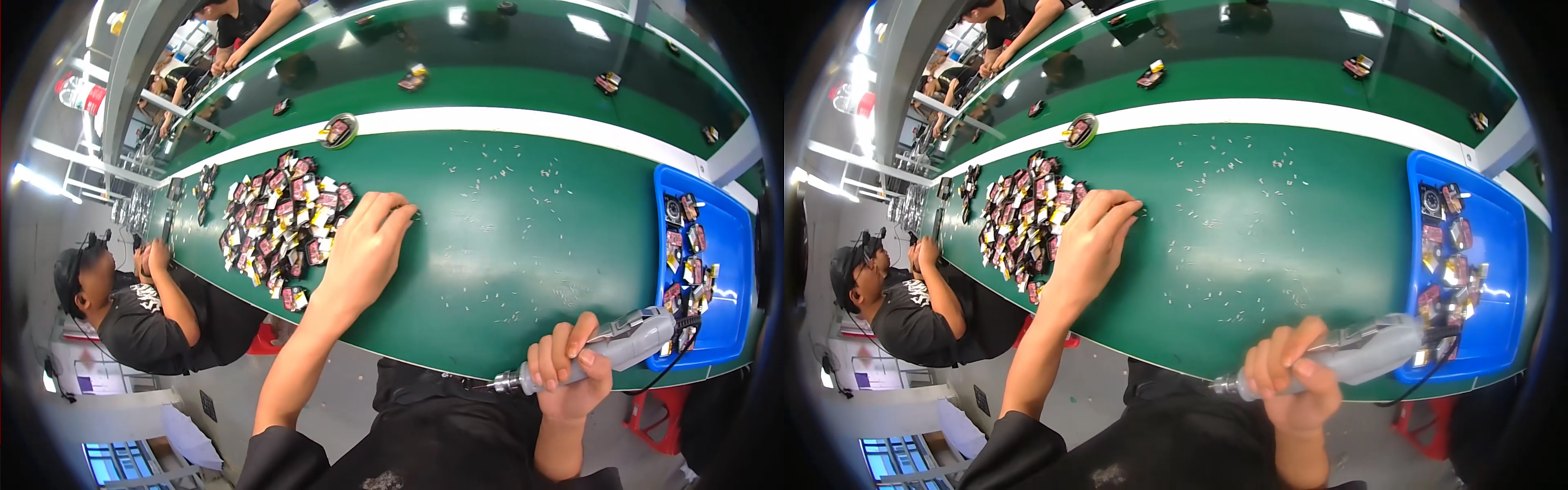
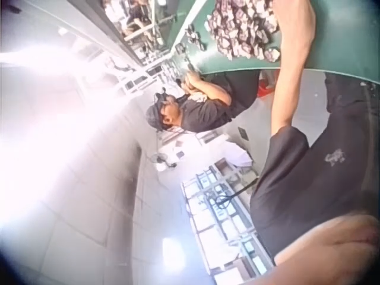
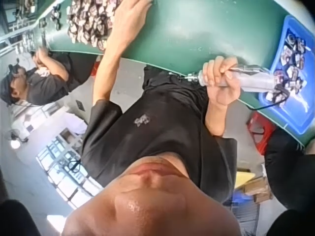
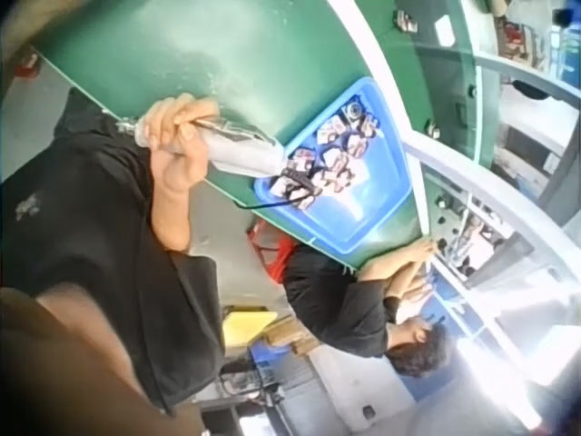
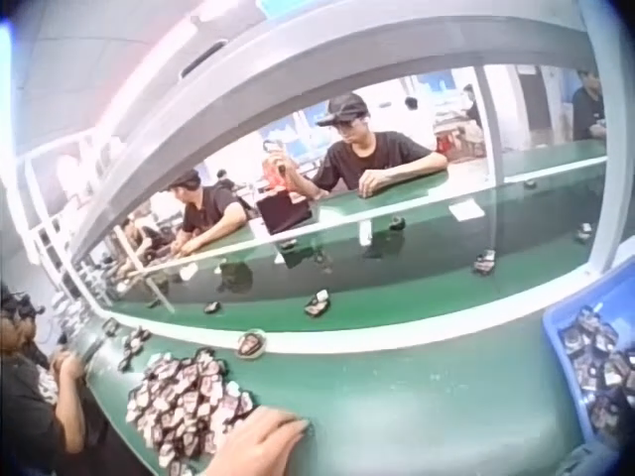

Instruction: Assembling small electronic components using an electric screwdriver on a production line.

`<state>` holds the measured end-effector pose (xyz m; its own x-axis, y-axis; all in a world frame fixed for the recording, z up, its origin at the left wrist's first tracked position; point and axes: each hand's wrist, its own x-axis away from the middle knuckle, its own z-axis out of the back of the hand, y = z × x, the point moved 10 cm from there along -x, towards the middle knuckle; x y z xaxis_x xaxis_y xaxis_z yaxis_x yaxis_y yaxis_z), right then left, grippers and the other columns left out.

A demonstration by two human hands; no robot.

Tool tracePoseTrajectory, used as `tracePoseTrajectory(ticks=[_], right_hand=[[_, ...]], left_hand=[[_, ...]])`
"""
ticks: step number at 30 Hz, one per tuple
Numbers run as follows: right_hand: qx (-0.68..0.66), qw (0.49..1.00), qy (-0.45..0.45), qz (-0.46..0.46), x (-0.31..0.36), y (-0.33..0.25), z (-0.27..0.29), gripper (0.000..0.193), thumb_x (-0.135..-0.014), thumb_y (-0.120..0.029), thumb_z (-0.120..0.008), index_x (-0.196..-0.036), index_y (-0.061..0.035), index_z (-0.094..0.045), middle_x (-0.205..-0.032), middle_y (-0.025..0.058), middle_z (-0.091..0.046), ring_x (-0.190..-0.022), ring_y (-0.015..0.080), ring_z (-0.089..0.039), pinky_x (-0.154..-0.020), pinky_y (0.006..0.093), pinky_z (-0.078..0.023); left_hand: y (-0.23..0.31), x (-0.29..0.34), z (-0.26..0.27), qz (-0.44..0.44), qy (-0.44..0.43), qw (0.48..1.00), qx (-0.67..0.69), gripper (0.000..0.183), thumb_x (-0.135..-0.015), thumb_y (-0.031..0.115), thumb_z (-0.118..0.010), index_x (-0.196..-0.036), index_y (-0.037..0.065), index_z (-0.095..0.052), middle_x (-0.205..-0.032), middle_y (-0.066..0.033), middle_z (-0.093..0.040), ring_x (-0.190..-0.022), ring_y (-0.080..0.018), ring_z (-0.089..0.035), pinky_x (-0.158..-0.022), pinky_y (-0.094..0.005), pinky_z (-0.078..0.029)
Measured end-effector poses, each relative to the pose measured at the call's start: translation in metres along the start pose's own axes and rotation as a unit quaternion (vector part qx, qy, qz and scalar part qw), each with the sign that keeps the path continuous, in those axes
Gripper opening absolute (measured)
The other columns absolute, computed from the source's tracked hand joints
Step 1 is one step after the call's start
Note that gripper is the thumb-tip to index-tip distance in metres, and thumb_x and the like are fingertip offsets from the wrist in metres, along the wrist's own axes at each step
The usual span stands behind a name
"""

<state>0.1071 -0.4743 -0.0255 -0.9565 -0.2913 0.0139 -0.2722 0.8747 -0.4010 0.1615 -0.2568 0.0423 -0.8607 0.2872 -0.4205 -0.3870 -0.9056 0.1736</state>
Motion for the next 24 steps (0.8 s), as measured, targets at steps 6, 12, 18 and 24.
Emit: tracePoseTrajectory(ticks=[6,12,18,24], right_hand=[[-0.028,0.998,-0.032,-0.035,0.001,0.004,0.000,0.011,-0.084,-0.013,-0.051,-0.087,-0.0033,-0.047,-0.062,0.0071,-0.046,-0.051,0.0171,-0.046,-0.057,0.0335,-0.041],[-0.030,0.998,-0.037,-0.044,0.001,0.007,-0.001,0.011,-0.084,-0.013,-0.052,-0.088,-0.0041,-0.047,-0.062,0.0068,-0.046,-0.050,0.0171,-0.046,-0.056,0.0336,-0.040],[-0.006,1.000,0.011,-0.027,0.005,0.002,0.003,0.013,-0.082,-0.013,-0.052,-0.080,-0.0053,-0.041,-0.057,0.0046,-0.042,-0.043,0.0150,-0.043,-0.046,0.0316,-0.040],[0.023,0.999,0.025,0.002,0.000,-0.005,-0.003,0.013,-0.083,-0.013,-0.051,-0.081,-0.0057,-0.042,-0.058,0.0039,-0.041,-0.045,0.0146,-0.042,-0.049,0.0312,-0.039]], left_hand=[[0.003,-0.011,-0.011,-0.027,-0.038,0.998,-0.031,0.023,-0.073,-0.008,-0.067,-0.094,-0.001,-0.063,-0.092,-0.0100,-0.060,-0.081,-0.0268,-0.060,-0.067,-0.0366,-0.050],[0.008,-0.010,-0.018,-0.102,-0.041,0.991,-0.075,0.018,-0.072,-0.009,-0.065,-0.089,-0.005,-0.058,-0.087,-0.0119,-0.057,-0.077,-0.0262,-0.059,-0.065,-0.0372,-0.050],[0.001,0.001,0.011,0.025,-0.008,0.999,0.023,0.016,-0.074,-0.009,-0.052,-0.086,-0.001,-0.045,-0.080,-0.0153,-0.050,-0.070,-0.0310,-0.051,-0.061,-0.0405,-0.043],[0.028,0.043,0.028,0.082,0.056,0.976,0.196,0.011,-0.078,-0.014,-0.058,-0.083,-0.005,-0.056,-0.081,-0.0134,-0.060,-0.071,-0.0225,-0.061,-0.067,-0.0294,-0.048]])
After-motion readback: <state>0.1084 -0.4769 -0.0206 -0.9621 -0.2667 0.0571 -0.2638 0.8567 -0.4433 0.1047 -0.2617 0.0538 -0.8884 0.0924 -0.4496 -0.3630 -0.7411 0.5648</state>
